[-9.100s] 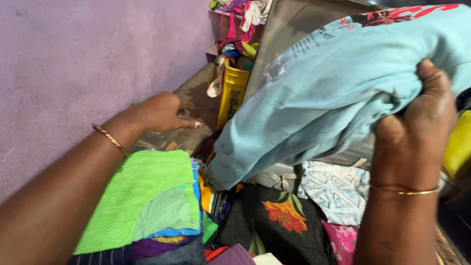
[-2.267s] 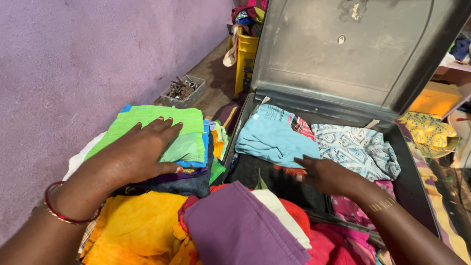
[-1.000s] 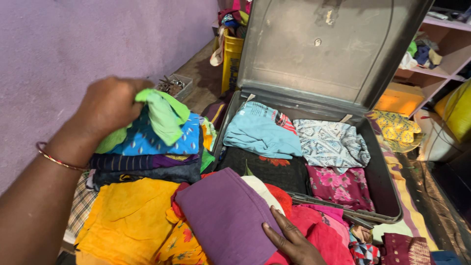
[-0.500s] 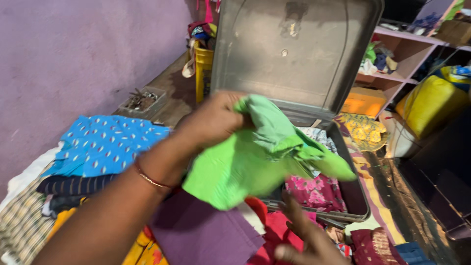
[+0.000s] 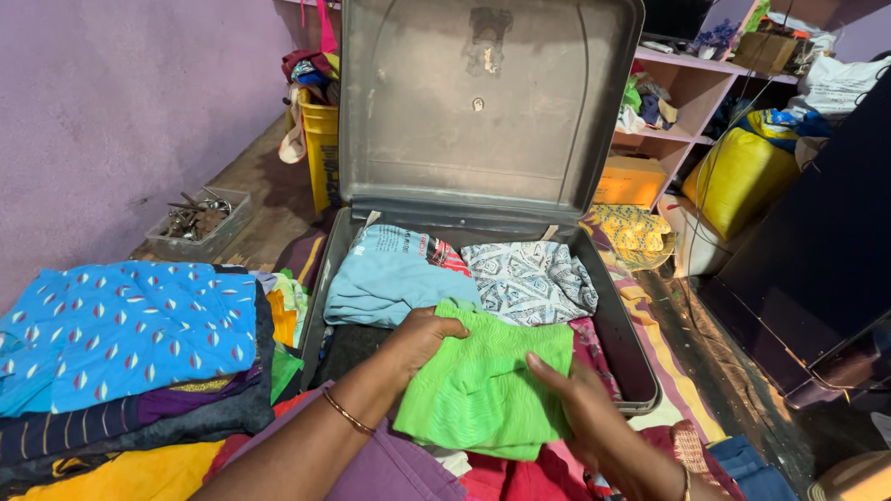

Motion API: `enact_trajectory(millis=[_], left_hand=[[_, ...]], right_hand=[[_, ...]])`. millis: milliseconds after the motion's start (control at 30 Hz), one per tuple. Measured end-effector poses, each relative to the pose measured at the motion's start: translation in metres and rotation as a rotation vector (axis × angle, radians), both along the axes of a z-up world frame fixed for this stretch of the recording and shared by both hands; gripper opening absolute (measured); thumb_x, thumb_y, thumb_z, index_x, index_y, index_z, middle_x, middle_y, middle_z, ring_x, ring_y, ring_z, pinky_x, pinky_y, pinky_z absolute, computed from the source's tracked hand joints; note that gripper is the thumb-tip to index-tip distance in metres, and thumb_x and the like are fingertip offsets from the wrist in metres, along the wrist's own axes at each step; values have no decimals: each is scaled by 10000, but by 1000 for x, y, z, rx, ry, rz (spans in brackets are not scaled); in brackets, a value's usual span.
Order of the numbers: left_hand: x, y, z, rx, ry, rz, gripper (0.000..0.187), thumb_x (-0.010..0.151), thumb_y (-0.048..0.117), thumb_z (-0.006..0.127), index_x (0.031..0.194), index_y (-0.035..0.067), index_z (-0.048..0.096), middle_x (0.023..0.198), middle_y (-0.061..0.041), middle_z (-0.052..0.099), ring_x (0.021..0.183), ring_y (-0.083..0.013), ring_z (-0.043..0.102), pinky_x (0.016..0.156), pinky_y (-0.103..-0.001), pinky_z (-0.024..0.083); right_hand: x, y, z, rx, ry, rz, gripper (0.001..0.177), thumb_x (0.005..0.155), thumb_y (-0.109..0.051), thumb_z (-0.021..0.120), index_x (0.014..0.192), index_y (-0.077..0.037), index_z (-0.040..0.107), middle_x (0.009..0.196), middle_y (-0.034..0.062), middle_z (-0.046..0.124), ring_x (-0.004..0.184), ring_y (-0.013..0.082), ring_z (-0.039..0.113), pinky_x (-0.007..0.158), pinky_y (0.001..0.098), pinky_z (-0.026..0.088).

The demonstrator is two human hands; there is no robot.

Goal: The person folds various garments and places them into an open suitcase. They handle shirts, pants, and other clothing items one by one, arranging them neatly inside the suitcase.

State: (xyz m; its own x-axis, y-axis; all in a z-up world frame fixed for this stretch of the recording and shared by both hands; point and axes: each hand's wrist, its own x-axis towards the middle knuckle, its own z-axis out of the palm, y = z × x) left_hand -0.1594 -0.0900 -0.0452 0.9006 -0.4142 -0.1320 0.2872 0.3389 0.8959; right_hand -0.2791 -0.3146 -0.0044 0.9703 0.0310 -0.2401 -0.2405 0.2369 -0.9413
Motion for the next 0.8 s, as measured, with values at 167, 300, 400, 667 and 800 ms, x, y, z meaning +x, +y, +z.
enact_trajectory(millis=[167, 300, 400, 667, 800], left_hand=[[-29, 4, 43, -194, -113, 239, 368, 824, -39, 608, 1187, -15, 664, 1045, -135, 735, 883, -254, 742, 741, -379, 632], [-51, 21, 74, -114, -315, 372, 528, 835, 2, 655, 1353, 12, 551, 1192, -106, 693, 1065, -205, 689, 880, -331, 565], [-70, 37, 79, 158, -236, 353, 738, 800, 135, 740, 1427, -20, 383, 1274, -139, 658, 1153, -235, 646, 932, -360, 517], [-97, 108, 77, 807, -509, 384, 1145, 766, 361, 863, 1504, -129, 139, 1444, -273, 499, 1347, -312, 517, 1083, -367, 415], [-65, 101, 89, 1159, -676, 180, 761, 806, 393, 777, 1365, -48, 508, 1155, -291, 679, 1107, -403, 676, 947, -444, 519]], right_hand=[[57, 11, 39, -274, -49, 100, 462, 843, -147, 750, 1249, 55, 658, 1077, 162, 770, 850, 255, 745, 765, 411, 603], [129, 2, 72, -434, -197, 266, 549, 760, -103, 798, 1265, 20, 620, 1110, 157, 774, 899, 261, 765, 800, 421, 621], [197, 6, 56, -792, -473, 504, 555, 776, -187, 851, 1251, 50, 690, 1161, 168, 782, 992, 225, 741, 893, 362, 571], [213, 78, -74, -1365, -747, 242, 466, 736, -236, 868, 1150, -80, 722, 1106, 178, 726, 1009, 381, 696, 854, 455, 554], [185, 92, -62, -1264, -1149, 85, 304, 705, -102, 832, 992, -49, 743, 1025, 186, 713, 934, 404, 681, 792, 471, 550]])
